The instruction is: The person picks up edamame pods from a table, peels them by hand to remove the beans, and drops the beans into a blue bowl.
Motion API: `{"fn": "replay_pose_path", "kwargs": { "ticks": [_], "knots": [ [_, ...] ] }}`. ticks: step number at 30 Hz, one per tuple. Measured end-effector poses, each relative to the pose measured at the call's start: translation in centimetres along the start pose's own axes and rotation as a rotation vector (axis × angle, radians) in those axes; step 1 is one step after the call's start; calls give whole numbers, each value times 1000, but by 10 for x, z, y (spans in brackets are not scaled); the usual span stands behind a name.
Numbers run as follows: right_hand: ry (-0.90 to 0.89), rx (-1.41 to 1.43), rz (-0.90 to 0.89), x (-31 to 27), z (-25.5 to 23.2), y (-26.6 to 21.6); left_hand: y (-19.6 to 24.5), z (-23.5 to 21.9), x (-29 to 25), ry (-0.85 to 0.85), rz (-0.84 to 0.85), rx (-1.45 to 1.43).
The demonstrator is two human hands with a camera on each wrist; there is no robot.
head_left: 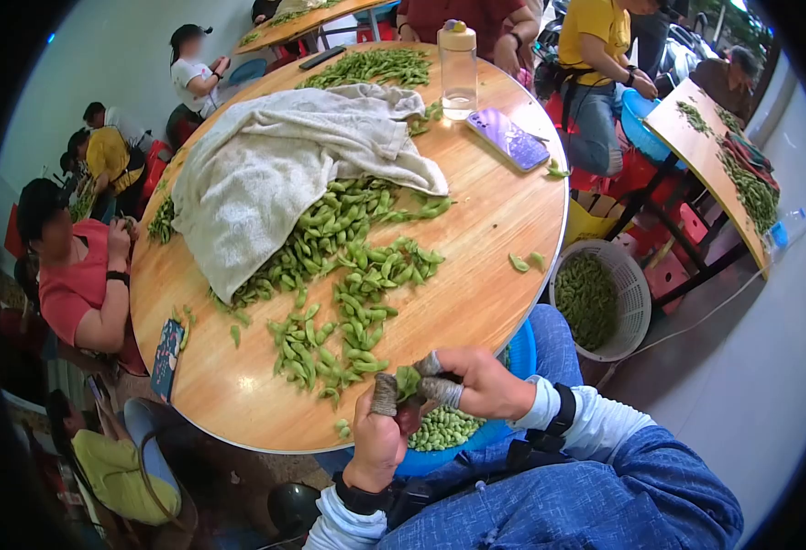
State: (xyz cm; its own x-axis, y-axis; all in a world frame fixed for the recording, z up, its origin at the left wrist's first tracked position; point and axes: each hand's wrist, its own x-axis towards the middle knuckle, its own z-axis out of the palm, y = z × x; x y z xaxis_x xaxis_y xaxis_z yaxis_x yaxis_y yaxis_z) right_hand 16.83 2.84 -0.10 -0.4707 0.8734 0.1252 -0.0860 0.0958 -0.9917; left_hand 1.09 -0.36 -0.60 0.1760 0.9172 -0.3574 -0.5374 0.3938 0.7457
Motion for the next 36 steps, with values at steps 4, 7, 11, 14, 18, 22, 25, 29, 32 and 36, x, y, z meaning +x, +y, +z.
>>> {"fn": "replay_pose_path", "kwargs": {
  "ticks": [4, 7, 11, 14, 18, 22, 25, 29, 32, 36],
  "knots": [
    [1, 253, 245, 3, -8, -1, 7, 9, -3, -124, 99, 404],
    [-31, 337, 291, 1, -9, 0, 8, 16, -3, -103, 168, 411],
    [-45, 325, 168, -2, -3, 5, 4, 6, -1, 0, 57, 329],
    [-17, -80, 18, -1, -3, 1, 4, 16, -3, 94, 2, 202],
    [-47, -86, 24, -2, -6, -3, -14, -34, 5, -167, 222, 326],
    [52, -129, 25, -4, -4, -5, -6, -18, 6, -79, 270, 492],
    [72, -279, 17, -2, -6, -1, 5, -6, -4, -24, 273, 551],
    [84, -321, -34, -2, 1, -4, 8, -1, -9, -42, 382, 672],
    [5, -314, -19, 0, 1, -12, 1, -10, -7, 38, 269, 720],
    [0, -373, -35, 2, -2, -16, -1, -4, -7, -87, 247, 507]
  ]
}}
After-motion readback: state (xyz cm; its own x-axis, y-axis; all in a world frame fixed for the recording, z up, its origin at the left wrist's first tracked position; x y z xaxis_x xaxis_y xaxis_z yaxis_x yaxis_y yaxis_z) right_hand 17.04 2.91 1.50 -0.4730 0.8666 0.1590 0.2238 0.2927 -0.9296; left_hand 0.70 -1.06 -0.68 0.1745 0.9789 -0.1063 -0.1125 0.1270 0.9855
